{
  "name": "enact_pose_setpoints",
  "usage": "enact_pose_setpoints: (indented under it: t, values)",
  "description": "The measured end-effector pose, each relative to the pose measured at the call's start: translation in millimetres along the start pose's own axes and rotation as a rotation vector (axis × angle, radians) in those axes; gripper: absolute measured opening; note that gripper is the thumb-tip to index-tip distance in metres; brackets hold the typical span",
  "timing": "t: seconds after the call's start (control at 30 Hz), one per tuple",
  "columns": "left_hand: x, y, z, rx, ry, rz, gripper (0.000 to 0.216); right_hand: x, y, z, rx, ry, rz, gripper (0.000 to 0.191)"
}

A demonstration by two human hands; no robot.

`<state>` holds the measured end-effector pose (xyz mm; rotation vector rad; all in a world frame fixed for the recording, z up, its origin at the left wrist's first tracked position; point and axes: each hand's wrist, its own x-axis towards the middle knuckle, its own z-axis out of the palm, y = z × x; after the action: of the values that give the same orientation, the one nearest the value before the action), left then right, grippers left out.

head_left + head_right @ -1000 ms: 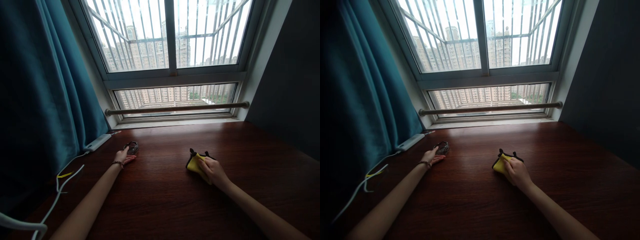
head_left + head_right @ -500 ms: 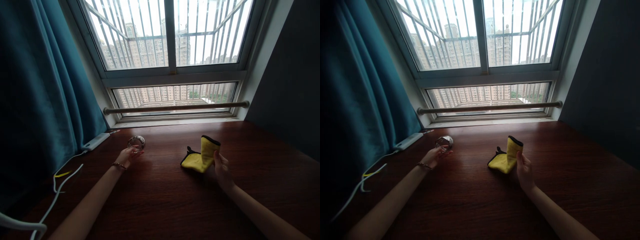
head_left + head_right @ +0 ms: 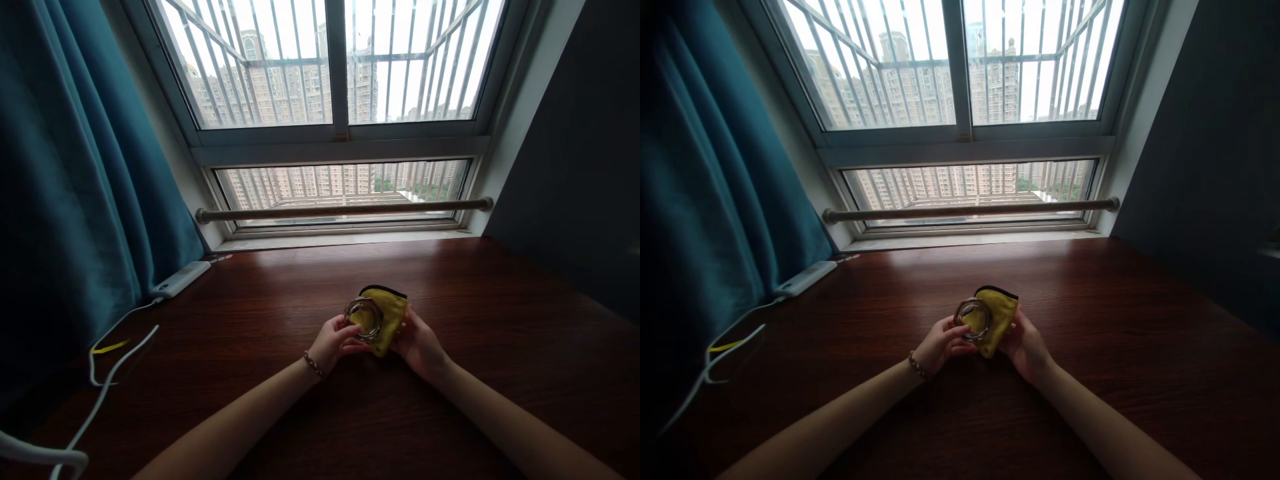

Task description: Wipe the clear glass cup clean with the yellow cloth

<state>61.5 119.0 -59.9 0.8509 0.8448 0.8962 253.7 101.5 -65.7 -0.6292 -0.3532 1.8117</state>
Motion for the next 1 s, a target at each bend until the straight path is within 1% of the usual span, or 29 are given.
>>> enact_pose_setpoints:
  t: [0.07, 0.13, 0.17, 0.23, 0.3, 0.37, 0.47, 0.57, 0.63, 0.73, 0.83, 0.9, 0.93, 1.0]
  values:
    - [-1.3, -4.5, 0.5, 0.043, -0.032, 0.035, 0.04, 1.2, 1.3, -4.6, -0.022, 0.021, -0.007, 0.039]
    - [-3.4, -7.0, -1.4, 0.113, -0.047, 0.069, 0.044, 1.7, 4.2, -8.9, -0.144, -0.017, -0.069, 0.031]
    - [-4.5, -8.0, -2.6, 0.146, -0.049, 0.079, 0.045, 1.5, 6.1, -10.5, -0.22, -0.052, -0.106, 0.03]
    - [-5.7, -9.8, -4.7, 0.177, -0.045, 0.083, 0.046, 0.7, 9.3, -12.1, -0.37, -0.132, -0.147, 0.042]
    - [-5.2, -11.2, -6.2, 0.167, -0.047, 0.078, 0.046, 0.4, 10.6, -11.7, -0.502, -0.171, -0.139, 0.052]
    - [-3.5, -11.9, -7.2, 0.148, -0.07, 0.091, 0.047, 0.8, 9.5, -9.7, -0.614, -0.198, -0.132, 0.052]
    - [-2.2, -12.0, -6.9, 0.162, -0.15, 0.172, 0.054, 1.3, 6.3, -5.8, -0.748, -0.225, -0.178, 0.044]
    - [-6.6, -12.8, -3.2, 0.213, -0.229, 0.289, 0.067, -0.7, 5.3, -2.5, -0.903, -0.188, -0.258, 0.035]
    - [-12.7, -13.9, 0.6, 0.257, -0.222, 0.333, 0.076, -3.5, 6.1, -1.1, -1.003, -0.131, -0.311, 0.033]
    - [-23.1, -14.2, 5.8, 0.345, -0.203, 0.35, 0.085, -8.8, 8.4, 0.2, -1.156, -0.045, -0.389, 0.029]
    - [-30.7, -12.1, 8.6, 0.484, -0.216, 0.395, 0.085, -13.7, 10.9, 1.7, -1.331, 0.026, -0.465, 0.022]
    - [-32.9, -10.5, 9.0, 0.549, -0.225, 0.446, 0.081, -15.7, 12.8, 1.7, -1.395, 0.056, -0.512, 0.021]
    - [-33.1, -10.0, 8.7, 0.547, -0.243, 0.465, 0.08, -16.1, 13.9, 1.0, -1.405, 0.061, -0.528, 0.023]
    - [-31.4, -9.9, 7.2, 0.472, -0.287, 0.464, 0.079, -15.8, 15.7, -2.1, -1.405, 0.054, -0.549, 0.03]
